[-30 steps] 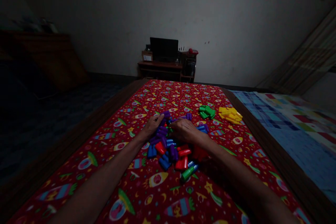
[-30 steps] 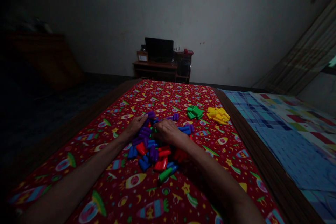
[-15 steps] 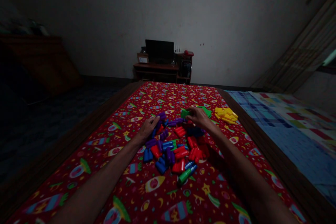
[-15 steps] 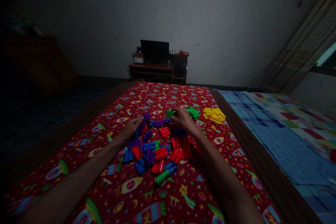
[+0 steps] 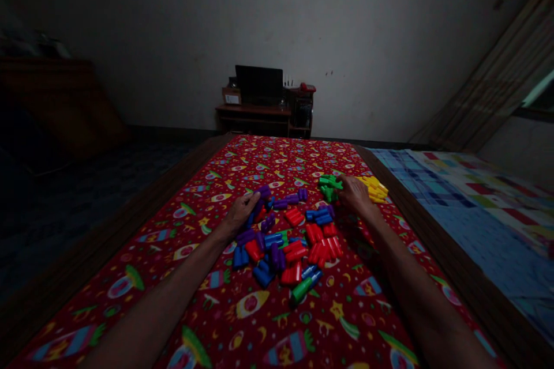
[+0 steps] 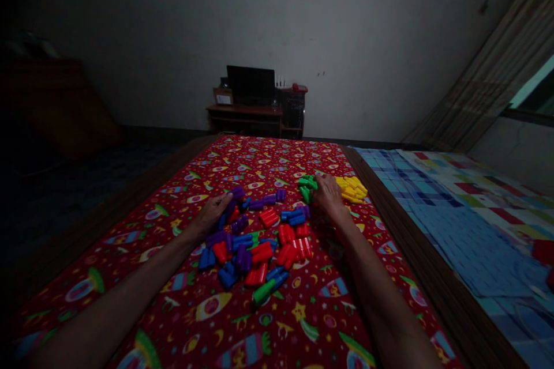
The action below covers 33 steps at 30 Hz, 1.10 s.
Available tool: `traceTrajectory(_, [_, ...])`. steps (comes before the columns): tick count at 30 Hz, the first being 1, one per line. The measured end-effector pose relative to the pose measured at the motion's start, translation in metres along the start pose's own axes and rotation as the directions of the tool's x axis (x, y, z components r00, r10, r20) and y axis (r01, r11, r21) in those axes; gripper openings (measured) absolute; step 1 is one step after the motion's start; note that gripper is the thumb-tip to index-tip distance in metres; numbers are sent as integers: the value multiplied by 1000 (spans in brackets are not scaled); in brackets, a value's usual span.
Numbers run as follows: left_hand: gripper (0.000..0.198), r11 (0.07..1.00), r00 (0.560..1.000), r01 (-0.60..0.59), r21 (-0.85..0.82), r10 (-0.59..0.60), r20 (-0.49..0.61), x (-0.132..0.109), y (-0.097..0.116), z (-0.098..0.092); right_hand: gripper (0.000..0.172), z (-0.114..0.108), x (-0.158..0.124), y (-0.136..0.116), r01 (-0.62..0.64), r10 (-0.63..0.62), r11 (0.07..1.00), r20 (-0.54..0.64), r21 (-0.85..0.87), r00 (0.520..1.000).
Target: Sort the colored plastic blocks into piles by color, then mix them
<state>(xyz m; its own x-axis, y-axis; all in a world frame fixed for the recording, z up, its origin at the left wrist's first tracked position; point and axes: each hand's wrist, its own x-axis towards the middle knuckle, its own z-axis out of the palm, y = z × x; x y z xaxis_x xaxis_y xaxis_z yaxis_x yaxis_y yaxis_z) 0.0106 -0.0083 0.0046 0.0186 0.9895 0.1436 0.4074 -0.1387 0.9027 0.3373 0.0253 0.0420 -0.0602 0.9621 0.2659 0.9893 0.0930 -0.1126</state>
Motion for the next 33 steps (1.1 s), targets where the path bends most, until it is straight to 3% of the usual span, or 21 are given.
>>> traceTrajectory(6, [67,999,999,5,-52,-3,32,1,6,0,60,37,0,6,252,-250,967,-44,46,967])
traceTrajectory(12, [70,995,998,14,-97,-8,65,1,1,-1,64,66,20,6,243,-236,964,-74,106,969])
traceTrajectory(22, [74,996,998,45,-75,-41,57,1,-5,-1,59,74,40,-2,211,-193,966,-131,149,972])
traceTrajectory(27, [74,996,997,43,-73,-39,60,0,-2,-1,54,57,38,-9,166,-146,975,-140,150,979])
traceTrajectory(31, [73,998,999,3,-61,0,34,1,-2,-1,35,12,23,-34,264,-195,928,-263,262,945])
traceTrajectory(33, [74,998,1000,9,-63,-8,27,1,-2,-1,32,-11,6,-56,360,-304,850,-200,384,931])
